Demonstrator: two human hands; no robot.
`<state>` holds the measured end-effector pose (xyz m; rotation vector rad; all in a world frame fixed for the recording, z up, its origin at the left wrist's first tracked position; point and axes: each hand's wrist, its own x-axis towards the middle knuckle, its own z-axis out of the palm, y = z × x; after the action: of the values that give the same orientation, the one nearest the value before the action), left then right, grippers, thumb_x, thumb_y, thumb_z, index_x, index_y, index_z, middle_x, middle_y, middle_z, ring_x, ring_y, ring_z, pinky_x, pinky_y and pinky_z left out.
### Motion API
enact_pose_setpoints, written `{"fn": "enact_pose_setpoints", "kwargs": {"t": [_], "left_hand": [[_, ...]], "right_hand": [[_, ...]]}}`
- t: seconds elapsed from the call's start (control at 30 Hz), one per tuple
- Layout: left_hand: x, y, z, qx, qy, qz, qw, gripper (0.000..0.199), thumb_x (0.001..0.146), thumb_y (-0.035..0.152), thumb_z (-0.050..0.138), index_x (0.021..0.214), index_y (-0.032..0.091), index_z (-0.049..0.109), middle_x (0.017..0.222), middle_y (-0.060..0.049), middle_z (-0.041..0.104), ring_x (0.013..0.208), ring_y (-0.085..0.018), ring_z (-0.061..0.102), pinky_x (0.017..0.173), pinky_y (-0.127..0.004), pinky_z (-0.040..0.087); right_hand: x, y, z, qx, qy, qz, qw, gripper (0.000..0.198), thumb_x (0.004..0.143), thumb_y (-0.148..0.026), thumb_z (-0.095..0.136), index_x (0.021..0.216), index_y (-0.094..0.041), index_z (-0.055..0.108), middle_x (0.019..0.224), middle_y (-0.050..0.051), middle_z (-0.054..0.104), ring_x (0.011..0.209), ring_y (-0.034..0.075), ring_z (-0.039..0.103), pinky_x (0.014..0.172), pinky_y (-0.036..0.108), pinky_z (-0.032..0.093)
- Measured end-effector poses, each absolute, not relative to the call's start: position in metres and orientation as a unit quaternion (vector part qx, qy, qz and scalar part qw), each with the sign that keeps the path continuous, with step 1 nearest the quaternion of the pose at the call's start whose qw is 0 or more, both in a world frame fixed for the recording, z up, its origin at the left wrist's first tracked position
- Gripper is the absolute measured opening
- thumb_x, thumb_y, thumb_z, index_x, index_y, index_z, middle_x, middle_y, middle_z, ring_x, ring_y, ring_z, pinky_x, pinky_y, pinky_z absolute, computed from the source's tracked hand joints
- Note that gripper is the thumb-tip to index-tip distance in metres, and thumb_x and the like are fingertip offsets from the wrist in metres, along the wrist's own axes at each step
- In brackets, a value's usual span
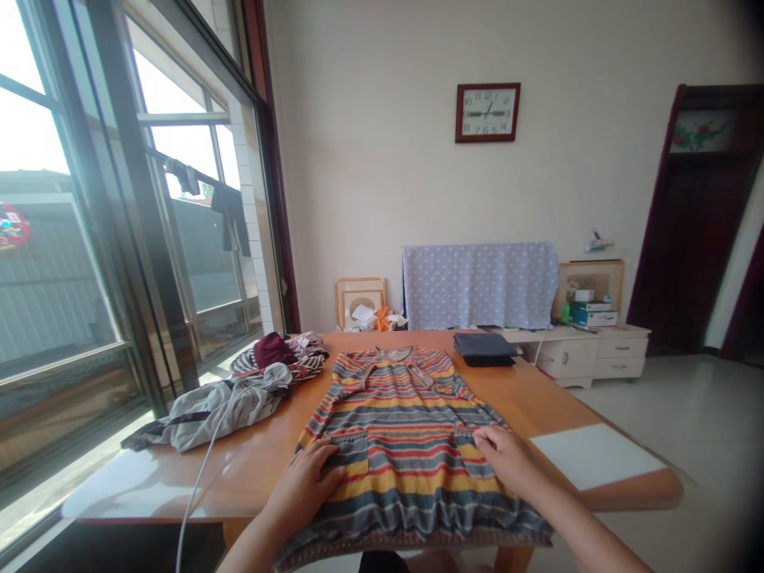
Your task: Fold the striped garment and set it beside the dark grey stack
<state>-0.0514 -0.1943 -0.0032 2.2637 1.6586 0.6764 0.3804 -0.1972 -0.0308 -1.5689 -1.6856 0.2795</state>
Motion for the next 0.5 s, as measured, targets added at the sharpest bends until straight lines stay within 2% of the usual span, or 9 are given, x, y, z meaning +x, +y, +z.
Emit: {"fn": "enact_pose_setpoints", "kwargs": {"t": [0.1,0.2,0.33,0.5], "left_hand": [[-0.049,-0.184,0.011,0.773,0.565,0.24,0.159,0.045,0.086,0.051,0.055,0.119,0.024,0.068,0.125,-0.008,0.068,0.113,-0.025,0.062,0.097,-0.033,0.046],[-0.042,-0.166,0.033,0.762,0.583,0.248,0.134,0.04,0.089,0.05,0.051,0.113,0.024,0.07,0.113,-0.007,0.072,0.104,-0.024,0.065,0.089,-0.03,0.048],[-0.034,-0.126,0.061,0.764,0.595,0.237,0.079,0.033,0.09,0.046,0.049,0.103,0.026,0.072,0.107,-0.005,0.072,0.102,-0.023,0.064,0.086,-0.029,0.045],[-0.037,-0.045,0.058,0.749,0.617,0.233,0.061,0.031,0.09,0.042,0.049,0.108,0.026,0.069,0.108,-0.004,0.071,0.1,-0.021,0.064,0.081,-0.026,0.045]], "right_hand": [[0.385,-0.183,-0.027,-0.617,-0.674,0.16,0.373,0.03,0.083,-0.044,0.049,0.073,-0.023,0.067,0.071,0.002,0.068,0.071,0.021,0.061,0.067,0.027,0.045],[0.387,-0.162,-0.019,-0.616,-0.674,0.184,0.365,0.033,0.084,-0.047,0.048,0.073,-0.021,0.065,0.068,0.0,0.066,0.069,0.019,0.059,0.065,0.026,0.043],[0.384,-0.123,-0.002,-0.602,-0.671,0.189,0.39,0.033,0.084,-0.047,0.048,0.071,-0.021,0.063,0.066,-0.001,0.064,0.068,0.017,0.057,0.063,0.024,0.041],[0.379,-0.054,0.004,-0.614,-0.648,0.222,0.391,0.026,0.081,-0.042,0.05,0.076,-0.02,0.065,0.065,-0.001,0.064,0.065,0.016,0.059,0.06,0.023,0.042]]}}
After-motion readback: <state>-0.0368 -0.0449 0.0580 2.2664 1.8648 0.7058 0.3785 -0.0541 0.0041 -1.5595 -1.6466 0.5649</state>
